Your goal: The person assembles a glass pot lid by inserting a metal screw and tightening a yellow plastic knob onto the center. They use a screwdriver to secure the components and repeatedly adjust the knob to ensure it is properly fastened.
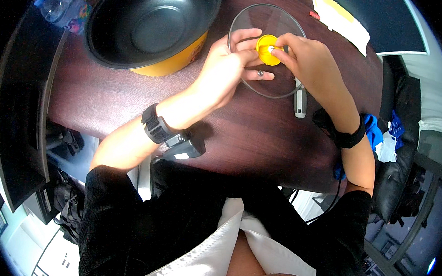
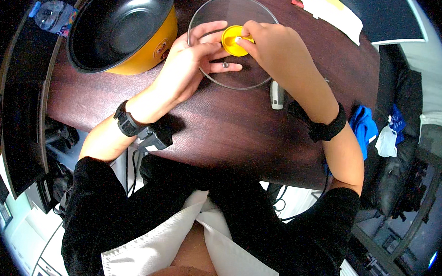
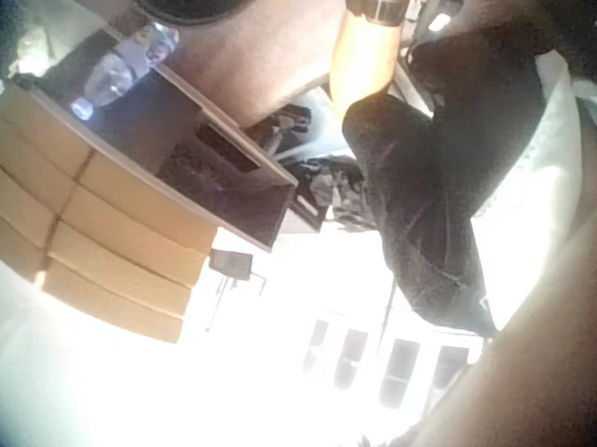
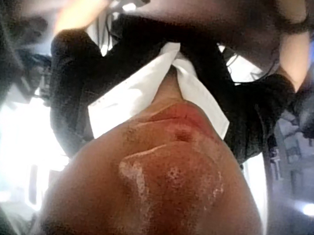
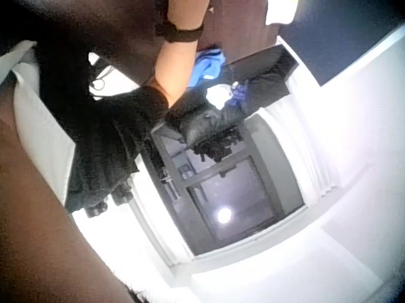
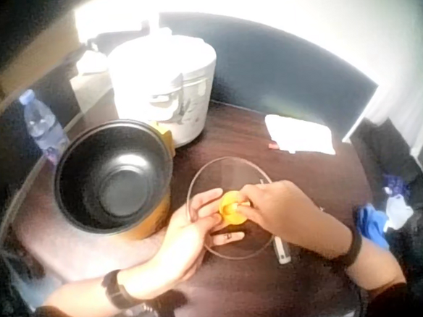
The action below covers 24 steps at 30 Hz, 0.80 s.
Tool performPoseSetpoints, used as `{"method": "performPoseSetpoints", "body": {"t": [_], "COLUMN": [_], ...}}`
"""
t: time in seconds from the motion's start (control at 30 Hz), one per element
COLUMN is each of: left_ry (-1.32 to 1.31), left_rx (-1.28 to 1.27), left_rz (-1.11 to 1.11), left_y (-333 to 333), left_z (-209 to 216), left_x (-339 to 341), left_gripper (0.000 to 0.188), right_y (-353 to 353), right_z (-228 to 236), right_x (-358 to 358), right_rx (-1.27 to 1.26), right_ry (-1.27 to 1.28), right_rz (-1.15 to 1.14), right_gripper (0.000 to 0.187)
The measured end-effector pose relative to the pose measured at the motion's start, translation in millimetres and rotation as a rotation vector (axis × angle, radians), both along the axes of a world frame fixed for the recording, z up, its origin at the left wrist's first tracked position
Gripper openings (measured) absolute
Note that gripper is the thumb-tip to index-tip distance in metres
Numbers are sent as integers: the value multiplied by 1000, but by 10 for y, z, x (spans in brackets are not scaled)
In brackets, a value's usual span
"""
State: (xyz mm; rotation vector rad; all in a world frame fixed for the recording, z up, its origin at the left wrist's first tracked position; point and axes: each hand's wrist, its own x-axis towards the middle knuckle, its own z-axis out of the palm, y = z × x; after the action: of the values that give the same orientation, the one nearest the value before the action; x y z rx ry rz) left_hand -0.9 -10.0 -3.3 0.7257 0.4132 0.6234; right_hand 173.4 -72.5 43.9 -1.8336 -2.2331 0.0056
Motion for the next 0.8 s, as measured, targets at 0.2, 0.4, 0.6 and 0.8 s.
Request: {"method": "performPoseSetpoints", "body": {"t": [0.2,0.4,0.6,0.8], "left_ry": [-3,-21,-2,-1], "left_rx": [15,19,11,3], "left_rz": [2,-14,-6,-14], "left_y": [3,6,9,11], "left_z": [-21,-43,-34,-9], "left_x": [-2,-4,-2,-18], "left_gripper": [39,40,41,42], "right_y": [25,28,11,-1], "right_z": [-70,-59,-66,-18], "right_x": [9,1,26,19], "right_rx": [41,62,69,8], "right_ry": [-37,-34,-20,-26], "right_rz": [35,83,97,39], "right_gripper": [15,11,10,14]}}
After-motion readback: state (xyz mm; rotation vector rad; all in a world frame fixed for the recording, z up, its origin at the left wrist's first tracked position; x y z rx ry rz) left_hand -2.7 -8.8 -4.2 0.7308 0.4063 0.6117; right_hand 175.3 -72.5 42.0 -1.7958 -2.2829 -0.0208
